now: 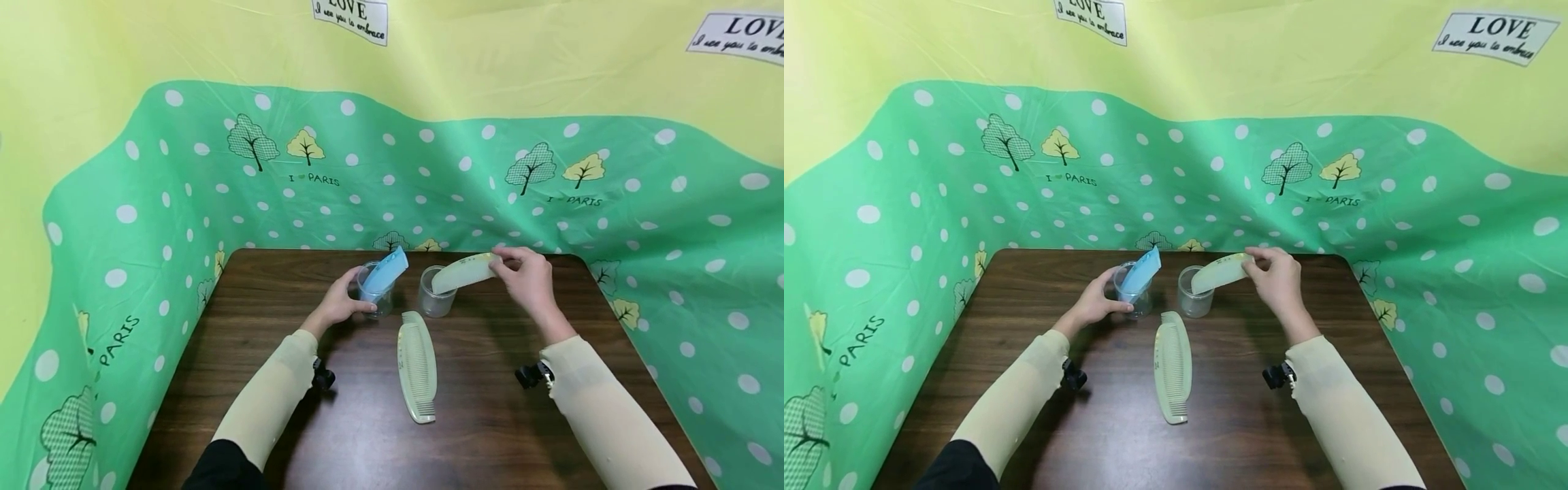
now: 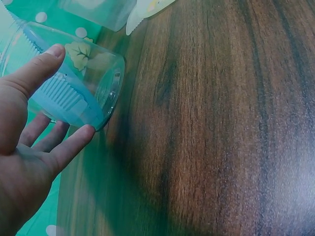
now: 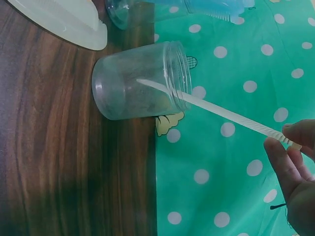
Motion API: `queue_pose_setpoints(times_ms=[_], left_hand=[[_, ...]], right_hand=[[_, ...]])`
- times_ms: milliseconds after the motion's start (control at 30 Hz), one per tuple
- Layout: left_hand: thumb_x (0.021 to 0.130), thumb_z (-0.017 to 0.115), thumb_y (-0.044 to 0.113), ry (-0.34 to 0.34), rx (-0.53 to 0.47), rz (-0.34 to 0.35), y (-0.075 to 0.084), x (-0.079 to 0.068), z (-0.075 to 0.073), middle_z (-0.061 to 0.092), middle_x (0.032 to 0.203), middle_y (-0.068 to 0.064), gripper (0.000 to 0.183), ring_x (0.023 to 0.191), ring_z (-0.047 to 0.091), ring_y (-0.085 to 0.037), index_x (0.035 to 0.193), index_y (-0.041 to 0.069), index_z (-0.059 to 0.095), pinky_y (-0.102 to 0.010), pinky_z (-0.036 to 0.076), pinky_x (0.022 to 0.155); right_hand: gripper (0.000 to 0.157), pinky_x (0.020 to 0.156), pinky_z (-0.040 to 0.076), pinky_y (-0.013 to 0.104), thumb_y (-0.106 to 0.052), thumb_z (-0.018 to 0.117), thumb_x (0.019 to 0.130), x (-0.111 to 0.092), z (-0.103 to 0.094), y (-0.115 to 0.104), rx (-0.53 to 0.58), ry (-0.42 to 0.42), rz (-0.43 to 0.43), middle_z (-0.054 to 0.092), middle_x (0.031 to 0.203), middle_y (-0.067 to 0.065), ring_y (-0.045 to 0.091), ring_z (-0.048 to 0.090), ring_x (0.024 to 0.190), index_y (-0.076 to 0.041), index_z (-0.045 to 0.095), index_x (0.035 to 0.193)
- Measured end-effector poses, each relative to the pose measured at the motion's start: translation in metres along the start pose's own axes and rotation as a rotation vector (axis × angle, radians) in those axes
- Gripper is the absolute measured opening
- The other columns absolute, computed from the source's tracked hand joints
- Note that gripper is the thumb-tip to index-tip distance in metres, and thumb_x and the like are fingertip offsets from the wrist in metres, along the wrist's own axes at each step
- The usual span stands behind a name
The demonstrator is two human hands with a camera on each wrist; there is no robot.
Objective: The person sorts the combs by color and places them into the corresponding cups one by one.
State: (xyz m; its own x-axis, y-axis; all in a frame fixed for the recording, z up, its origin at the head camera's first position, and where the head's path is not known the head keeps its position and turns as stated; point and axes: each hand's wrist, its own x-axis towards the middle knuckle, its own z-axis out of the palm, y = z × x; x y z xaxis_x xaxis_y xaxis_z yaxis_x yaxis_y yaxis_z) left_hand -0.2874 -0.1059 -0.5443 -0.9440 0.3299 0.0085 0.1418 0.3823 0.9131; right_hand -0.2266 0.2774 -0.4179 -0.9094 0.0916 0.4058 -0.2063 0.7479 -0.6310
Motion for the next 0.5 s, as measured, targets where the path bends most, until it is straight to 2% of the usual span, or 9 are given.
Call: queue_pose_setpoints(times_ms=[100, 233, 500], left_hand=[[0.077, 0.093, 0.015, -0.003, -0.001, 0.004, 0.001, -0.001, 0.0, 0.051, 0.151, -0.012, 0.097, 0.134, 0.054, -0.035, 0.158, 0.016, 0.039, -0.054, 0.046, 0.108], [0.077, 0.093, 0.015, 0.0, 0.002, 0.004, 0.002, -0.002, -0.001, 0.051, 0.151, -0.012, 0.097, 0.134, 0.054, -0.035, 0.158, 0.015, 0.039, -0.054, 0.046, 0.108], [0.077, 0.093, 0.016, -0.007, 0.005, 0.0, 0.003, -0.001, 0.0, 0.052, 0.151, -0.012, 0.098, 0.134, 0.055, -0.034, 0.158, 0.015, 0.038, -0.053, 0.046, 0.108]], right_hand=[[0.026, 0.065, 0.043, 0.006, -0.017, 0.074, 0.096, 0.003, 0.003, -0.002, 0.007, -0.006, -0.007, 0.073, 0.115, 0.016, 0.032, 0.074, 0.095, -0.008, 0.078, 0.12], [0.026, 0.064, 0.045, 0.008, -0.018, 0.074, 0.095, 0.01, 0.006, -0.006, 0.009, -0.015, -0.001, 0.075, 0.114, 0.014, 0.031, 0.075, 0.095, -0.009, 0.078, 0.12], [0.027, 0.06, 0.051, 0.022, -0.024, 0.072, 0.098, 0.018, 0.01, -0.006, 0.017, -0.06, 0.041, 0.077, 0.111, 0.013, 0.031, 0.076, 0.091, -0.012, 0.078, 0.121]])
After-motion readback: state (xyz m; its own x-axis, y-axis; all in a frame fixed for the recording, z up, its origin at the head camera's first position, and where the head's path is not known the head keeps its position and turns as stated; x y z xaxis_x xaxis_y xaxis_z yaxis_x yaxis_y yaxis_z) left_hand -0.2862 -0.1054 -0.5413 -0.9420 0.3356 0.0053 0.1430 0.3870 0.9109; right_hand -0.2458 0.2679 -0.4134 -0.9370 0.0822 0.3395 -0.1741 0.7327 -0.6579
